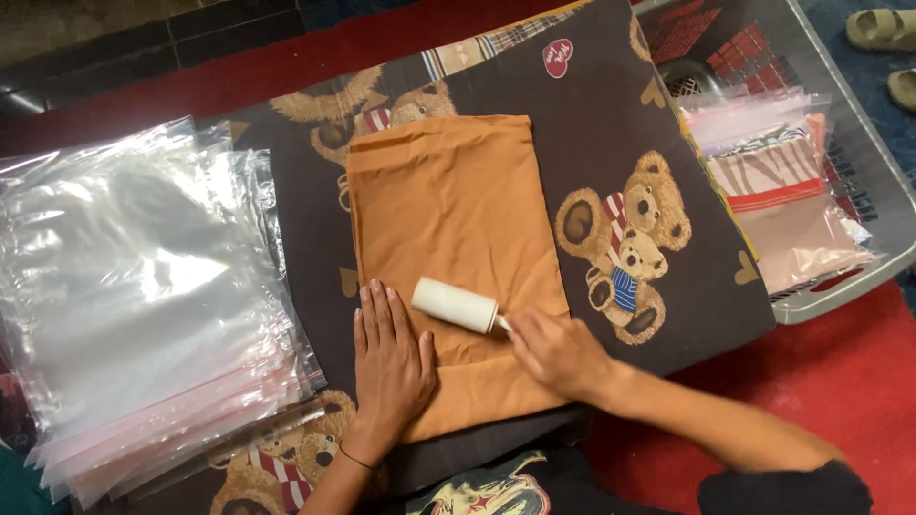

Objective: The person folds a light brown garment on a table, uses a lint roller to remove lint from the fabric, and then places the folded garment into a clear plastic bag.

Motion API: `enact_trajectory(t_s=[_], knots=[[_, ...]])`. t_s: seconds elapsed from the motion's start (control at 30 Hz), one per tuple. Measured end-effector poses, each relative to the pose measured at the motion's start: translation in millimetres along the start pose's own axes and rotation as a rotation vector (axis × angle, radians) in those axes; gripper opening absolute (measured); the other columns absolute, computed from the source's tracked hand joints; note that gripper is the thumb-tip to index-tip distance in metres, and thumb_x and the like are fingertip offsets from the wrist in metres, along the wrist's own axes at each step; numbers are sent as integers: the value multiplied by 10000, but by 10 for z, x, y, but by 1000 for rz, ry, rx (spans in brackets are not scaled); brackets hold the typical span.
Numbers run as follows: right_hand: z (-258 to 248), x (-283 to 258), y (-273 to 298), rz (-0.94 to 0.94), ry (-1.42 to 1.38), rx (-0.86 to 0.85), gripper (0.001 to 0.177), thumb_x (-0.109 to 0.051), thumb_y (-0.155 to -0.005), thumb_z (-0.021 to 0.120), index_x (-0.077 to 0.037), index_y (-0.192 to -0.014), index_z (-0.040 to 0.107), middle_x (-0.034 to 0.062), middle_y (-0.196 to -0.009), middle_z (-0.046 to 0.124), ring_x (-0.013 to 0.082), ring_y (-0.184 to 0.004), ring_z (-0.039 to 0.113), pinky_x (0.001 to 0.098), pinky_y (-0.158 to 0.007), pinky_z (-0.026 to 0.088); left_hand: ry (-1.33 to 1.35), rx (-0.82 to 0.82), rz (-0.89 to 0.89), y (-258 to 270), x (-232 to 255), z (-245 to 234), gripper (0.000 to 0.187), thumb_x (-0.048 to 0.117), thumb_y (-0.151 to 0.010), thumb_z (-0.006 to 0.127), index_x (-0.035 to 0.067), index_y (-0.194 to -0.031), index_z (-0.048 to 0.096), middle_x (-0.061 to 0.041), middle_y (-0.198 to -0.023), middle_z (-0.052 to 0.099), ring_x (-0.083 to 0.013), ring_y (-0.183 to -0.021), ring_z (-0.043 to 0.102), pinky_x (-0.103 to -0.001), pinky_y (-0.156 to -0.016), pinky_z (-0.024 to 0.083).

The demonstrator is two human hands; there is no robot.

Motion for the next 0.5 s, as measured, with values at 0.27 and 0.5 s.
enact_trajectory(t_s=[0.27, 0.5], knots=[[57, 1720, 86, 631, 246, 192, 217, -185, -1056, 492, -39, -985, 635, 195, -693, 632, 413, -586, 671, 523, -556, 516, 29, 37, -45, 22, 20, 21, 734, 416, -1013, 402, -71, -1551, 296, -292, -1642, 231, -418, -1542, 194, -483, -1244, 148], [-159, 418, 419, 370, 303, 159, 170, -139, -950, 555, -61, -869, 681, 168, -589, 564, 379, -476, 592, 449, -469, 478, 36, 37, -51, 22, 30, 5, 736, 419, -1005, 417, -77, -1540, 318, -293, -1635, 259, -415, -1539, 218, -480, -1248, 155]])
Point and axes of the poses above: each hand's wrist, its own y-axis away from the middle knuckle, its own z-axis out of the palm, x = y × z, the point moved 4 cm from there along -y, towards the middle knuckle
